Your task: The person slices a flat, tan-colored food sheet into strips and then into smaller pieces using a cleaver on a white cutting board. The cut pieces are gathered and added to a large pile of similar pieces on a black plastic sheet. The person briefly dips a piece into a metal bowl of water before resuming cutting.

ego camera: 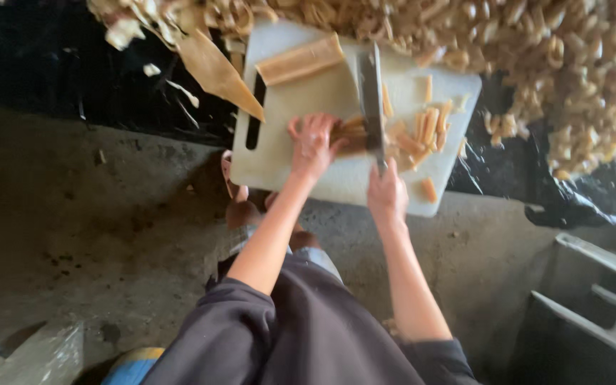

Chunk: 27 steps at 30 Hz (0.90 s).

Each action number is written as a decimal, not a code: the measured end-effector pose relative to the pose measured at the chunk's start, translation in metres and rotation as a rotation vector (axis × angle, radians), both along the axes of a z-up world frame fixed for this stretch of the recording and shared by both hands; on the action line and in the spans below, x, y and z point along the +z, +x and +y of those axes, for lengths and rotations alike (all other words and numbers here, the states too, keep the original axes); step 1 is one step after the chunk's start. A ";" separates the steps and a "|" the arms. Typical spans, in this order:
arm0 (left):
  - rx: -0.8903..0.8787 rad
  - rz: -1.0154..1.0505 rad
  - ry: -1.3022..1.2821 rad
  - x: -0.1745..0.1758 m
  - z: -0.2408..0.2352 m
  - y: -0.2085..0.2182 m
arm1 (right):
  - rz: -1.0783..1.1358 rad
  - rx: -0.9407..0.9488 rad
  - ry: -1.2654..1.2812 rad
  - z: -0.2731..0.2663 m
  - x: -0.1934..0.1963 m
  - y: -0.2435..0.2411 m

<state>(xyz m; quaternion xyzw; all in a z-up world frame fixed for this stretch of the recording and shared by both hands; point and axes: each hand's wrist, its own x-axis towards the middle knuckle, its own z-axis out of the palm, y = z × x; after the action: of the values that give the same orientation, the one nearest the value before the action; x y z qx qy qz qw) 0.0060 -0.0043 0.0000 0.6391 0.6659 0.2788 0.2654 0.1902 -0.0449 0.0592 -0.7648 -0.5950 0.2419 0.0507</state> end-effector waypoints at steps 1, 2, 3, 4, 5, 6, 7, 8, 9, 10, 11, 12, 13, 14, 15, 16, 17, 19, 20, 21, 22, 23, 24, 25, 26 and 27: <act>0.003 0.001 0.006 0.002 -0.004 0.002 | -0.033 -0.003 0.028 0.003 0.000 -0.004; 0.012 0.018 0.022 0.003 -0.001 -0.004 | -0.048 0.001 0.065 0.012 0.000 -0.014; 0.006 0.012 0.026 0.005 0.002 -0.010 | -0.005 -0.001 0.069 0.018 0.006 -0.021; -0.005 -0.007 0.024 0.008 0.001 -0.009 | 0.026 -0.008 0.067 0.019 0.017 -0.019; -0.015 -0.026 0.022 0.011 0.001 -0.010 | 0.057 -0.015 0.065 0.017 0.030 -0.018; -0.017 -0.036 0.020 0.012 0.003 -0.014 | 0.099 -0.026 0.099 0.014 0.043 -0.017; -0.018 -0.046 0.018 0.014 0.004 -0.018 | 0.141 -0.037 0.132 0.006 0.056 -0.014; -0.022 -0.061 0.004 0.016 -0.002 -0.020 | 0.177 -0.052 0.153 -0.009 0.069 -0.010; 0.000 -0.058 0.006 0.017 -0.009 -0.022 | 0.178 -0.064 0.152 -0.023 0.078 -0.007; 0.018 -0.060 0.010 0.019 -0.017 -0.021 | 0.173 -0.080 0.154 -0.037 0.084 -0.002; 0.036 -0.062 0.014 0.020 -0.024 -0.020 | 0.169 -0.095 0.156 -0.050 0.087 0.002; 0.049 -0.054 0.018 0.020 -0.020 -0.022 | 0.128 -0.043 0.131 -0.047 0.078 0.000; 0.062 -0.047 0.021 0.019 -0.015 -0.025 | 0.087 0.009 0.107 -0.041 0.066 -0.005; 0.076 -0.038 0.015 0.019 -0.015 -0.029 | 0.046 0.059 0.073 -0.040 0.055 -0.009; 0.056 0.003 0.022 0.018 -0.015 -0.032 | 0.028 0.039 0.041 -0.036 0.042 -0.014; 0.035 0.032 0.024 0.017 -0.020 -0.029 | -0.002 0.019 0.005 -0.029 0.028 -0.014; 0.014 0.061 0.027 0.017 -0.024 -0.024 | -0.033 -0.002 -0.031 -0.026 0.018 -0.013; 0.013 0.061 0.020 0.016 -0.014 -0.031 | -0.076 -0.012 -0.046 -0.012 0.000 -0.026; 0.012 0.054 0.011 0.018 -0.014 -0.029 | -0.106 -0.017 -0.059 -0.008 -0.005 -0.028; 0.011 0.045 -0.002 0.019 -0.013 -0.027 | -0.071 -0.005 -0.011 -0.004 -0.006 -0.029; 0.005 0.040 -0.019 0.021 -0.014 -0.029 | -0.032 0.002 0.032 -0.001 -0.006 -0.033; -0.001 0.035 -0.035 0.023 -0.014 -0.031 | 0.008 0.010 0.076 0.002 -0.004 -0.037; -0.023 0.042 -0.039 0.025 -0.012 -0.030 | 0.085 -0.053 0.045 0.009 -0.001 -0.036; -0.045 0.050 -0.043 0.027 -0.009 -0.029 | 0.162 -0.116 0.015 0.015 0.005 -0.031; -0.065 0.057 -0.051 0.028 -0.008 -0.027 | 0.239 -0.177 -0.021 0.019 0.012 -0.025; -0.081 0.066 -0.075 0.030 -0.008 -0.026 | 0.296 -0.233 -0.030 0.018 0.021 -0.017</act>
<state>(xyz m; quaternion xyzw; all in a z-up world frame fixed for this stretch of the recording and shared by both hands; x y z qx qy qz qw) -0.0198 -0.0126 0.0295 0.6640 0.6577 0.2215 0.2782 0.1735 -0.0271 0.0805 -0.7852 -0.4850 0.3529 0.1539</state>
